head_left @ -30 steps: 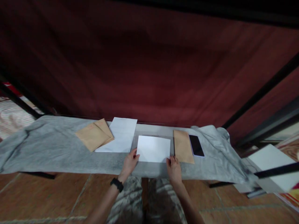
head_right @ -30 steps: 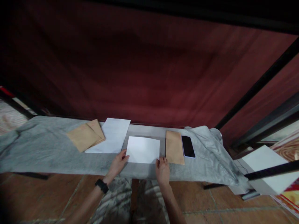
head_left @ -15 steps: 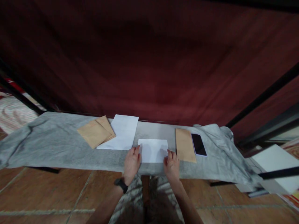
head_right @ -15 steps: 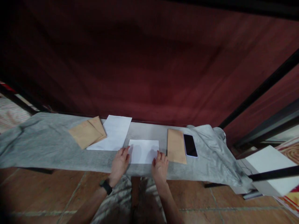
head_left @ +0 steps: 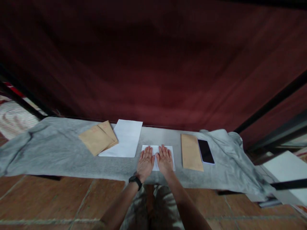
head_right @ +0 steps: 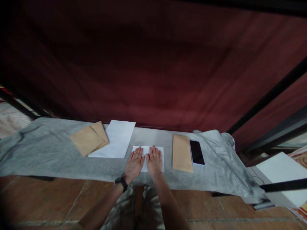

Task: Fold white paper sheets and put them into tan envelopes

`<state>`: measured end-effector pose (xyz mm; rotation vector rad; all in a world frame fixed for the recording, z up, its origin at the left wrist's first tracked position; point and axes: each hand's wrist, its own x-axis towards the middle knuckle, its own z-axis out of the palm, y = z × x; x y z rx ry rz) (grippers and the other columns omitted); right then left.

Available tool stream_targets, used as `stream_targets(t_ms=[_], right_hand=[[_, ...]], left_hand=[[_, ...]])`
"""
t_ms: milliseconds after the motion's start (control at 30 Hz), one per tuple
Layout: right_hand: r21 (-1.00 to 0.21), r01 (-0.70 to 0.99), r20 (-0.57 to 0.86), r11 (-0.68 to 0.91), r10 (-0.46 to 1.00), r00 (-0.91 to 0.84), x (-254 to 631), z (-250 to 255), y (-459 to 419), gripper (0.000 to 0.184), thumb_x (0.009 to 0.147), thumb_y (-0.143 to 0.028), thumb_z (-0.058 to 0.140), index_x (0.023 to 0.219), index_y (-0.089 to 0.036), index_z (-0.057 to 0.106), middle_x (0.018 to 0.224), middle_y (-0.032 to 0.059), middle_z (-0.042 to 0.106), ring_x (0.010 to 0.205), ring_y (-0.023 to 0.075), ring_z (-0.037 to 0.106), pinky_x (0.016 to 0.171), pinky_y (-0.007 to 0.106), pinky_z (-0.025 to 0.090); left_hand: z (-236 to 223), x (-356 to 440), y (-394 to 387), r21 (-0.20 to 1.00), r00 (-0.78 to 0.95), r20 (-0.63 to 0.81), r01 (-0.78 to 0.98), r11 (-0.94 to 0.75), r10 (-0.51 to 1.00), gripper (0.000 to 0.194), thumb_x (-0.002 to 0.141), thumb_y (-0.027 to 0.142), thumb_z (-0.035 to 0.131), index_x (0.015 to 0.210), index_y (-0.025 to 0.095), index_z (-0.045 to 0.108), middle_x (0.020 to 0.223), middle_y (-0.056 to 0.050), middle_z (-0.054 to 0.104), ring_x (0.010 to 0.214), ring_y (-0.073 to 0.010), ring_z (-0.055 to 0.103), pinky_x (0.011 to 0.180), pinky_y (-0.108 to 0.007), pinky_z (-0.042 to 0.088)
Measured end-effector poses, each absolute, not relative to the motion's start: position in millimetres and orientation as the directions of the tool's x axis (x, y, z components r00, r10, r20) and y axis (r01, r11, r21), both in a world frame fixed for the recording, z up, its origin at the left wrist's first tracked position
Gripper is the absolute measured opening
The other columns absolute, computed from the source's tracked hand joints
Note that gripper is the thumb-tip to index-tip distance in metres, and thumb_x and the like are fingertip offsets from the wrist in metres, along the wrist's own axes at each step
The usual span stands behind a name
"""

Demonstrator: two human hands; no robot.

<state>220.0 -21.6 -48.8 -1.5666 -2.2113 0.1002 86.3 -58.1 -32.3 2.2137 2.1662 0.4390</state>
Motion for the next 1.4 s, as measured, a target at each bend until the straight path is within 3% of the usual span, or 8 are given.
stream_targets(t_ms=[233,400,600,700,900,1033,1133,1400], right_hand=[[-0.272,0.910,0.431,0.314,0.885,-0.177,248.7,-62.2,-24.2,0.059,0.105,-0.041,0.030,0.152,-0.006,0.038,0.154,0.0204,0.042,0.143,0.0297,0.040,0.116,0.050,0.030],[-0.269,0.916,0.434,0.297,0.886,-0.161,257.3,-65.5,-29.1,0.061,0.104,-0.042,0.031,0.153,-0.007,0.036,0.155,0.0203,0.041,0.142,0.0305,0.041,0.117,0.050,0.031],[-0.272,0.920,0.394,0.281,0.905,-0.160,255.9,-61.9,-28.8,0.062,0.103,-0.042,0.033,0.153,-0.005,0.035,0.155,0.0218,0.039,0.143,0.0314,0.040,0.117,0.051,0.029],[-0.260,0.920,0.406,0.293,0.898,-0.171,257.2,-62.6,-29.0,0.061,0.104,-0.041,0.033,0.151,-0.003,0.037,0.155,0.0225,0.040,0.144,0.0314,0.039,0.118,0.050,0.028],[-0.298,0.928,0.375,0.225,0.921,-0.103,238.3,-53.9,-30.2,0.054,0.103,-0.031,0.032,0.150,-0.004,0.040,0.154,0.0214,0.042,0.144,0.0311,0.038,0.120,0.054,0.020],[-0.323,0.873,0.249,0.366,0.923,-0.295,214.0,-40.7,-27.2,0.050,0.105,-0.028,0.028,0.149,-0.011,0.044,0.155,0.0133,0.043,0.146,0.0239,0.035,0.121,0.047,0.021],[-0.317,0.851,0.194,0.419,0.907,-0.374,210.0,-38.2,-23.3,0.049,0.106,-0.031,0.026,0.150,-0.017,0.043,0.156,0.0091,0.041,0.147,0.0226,0.033,0.122,0.048,0.018],[-0.220,0.920,0.268,0.325,0.927,-0.264,245.2,-49.5,-18.1,0.055,0.104,-0.037,0.034,0.152,-0.011,0.038,0.158,0.0142,0.037,0.147,0.0269,0.034,0.121,0.046,0.021]], left_hand=[[-34.9,73.8,-63.7,0.233,-0.100,0.242,0.972,0.042,0.965,0.061,0.099,0.036,0.033,0.153,0.008,0.034,0.158,-0.016,0.036,0.149,-0.0266,0.030,0.121,-0.046,0.026],[-30.6,94.8,-57.3,0.230,-0.210,0.251,0.961,0.152,0.945,0.059,0.098,0.031,0.034,0.150,0.003,0.037,0.156,-0.021,0.038,0.148,-0.0315,0.030,0.122,-0.054,0.019],[-26.9,124.8,-45.3,0.228,-0.050,0.152,0.973,0.014,0.987,0.056,0.100,0.032,0.031,0.151,0.008,0.040,0.159,-0.014,0.035,0.151,-0.0281,0.025,0.123,-0.049,0.019],[-30.1,113.8,-47.8,0.197,-0.067,0.165,0.980,0.034,0.984,0.058,0.101,0.033,0.030,0.151,0.005,0.038,0.159,-0.017,0.034,0.150,-0.0273,0.026,0.123,-0.048,0.020],[-31.2,96.6,-52.6,0.105,-0.062,0.188,0.994,0.043,0.980,0.057,0.101,0.034,0.032,0.154,0.014,0.035,0.160,-0.012,0.034,0.150,-0.0238,0.028,0.123,-0.044,0.021],[-28.4,97.9,-52.6,0.057,-0.035,0.156,0.998,0.027,0.987,0.055,0.100,0.027,0.032,0.155,0.019,0.034,0.161,-0.010,0.032,0.150,-0.0250,0.027,0.122,-0.046,0.020],[-28.0,97.2,-52.6,0.052,-0.018,0.133,0.999,0.011,0.991,0.055,0.100,0.024,0.030,0.155,0.020,0.035,0.161,-0.009,0.034,0.150,-0.0252,0.027,0.122,-0.047,0.021],[-32.9,96.6,-51.6,0.092,-0.076,0.195,0.994,0.059,0.978,0.056,0.102,0.035,0.030,0.153,0.014,0.037,0.160,-0.011,0.035,0.150,-0.0238,0.028,0.123,-0.044,0.022]])
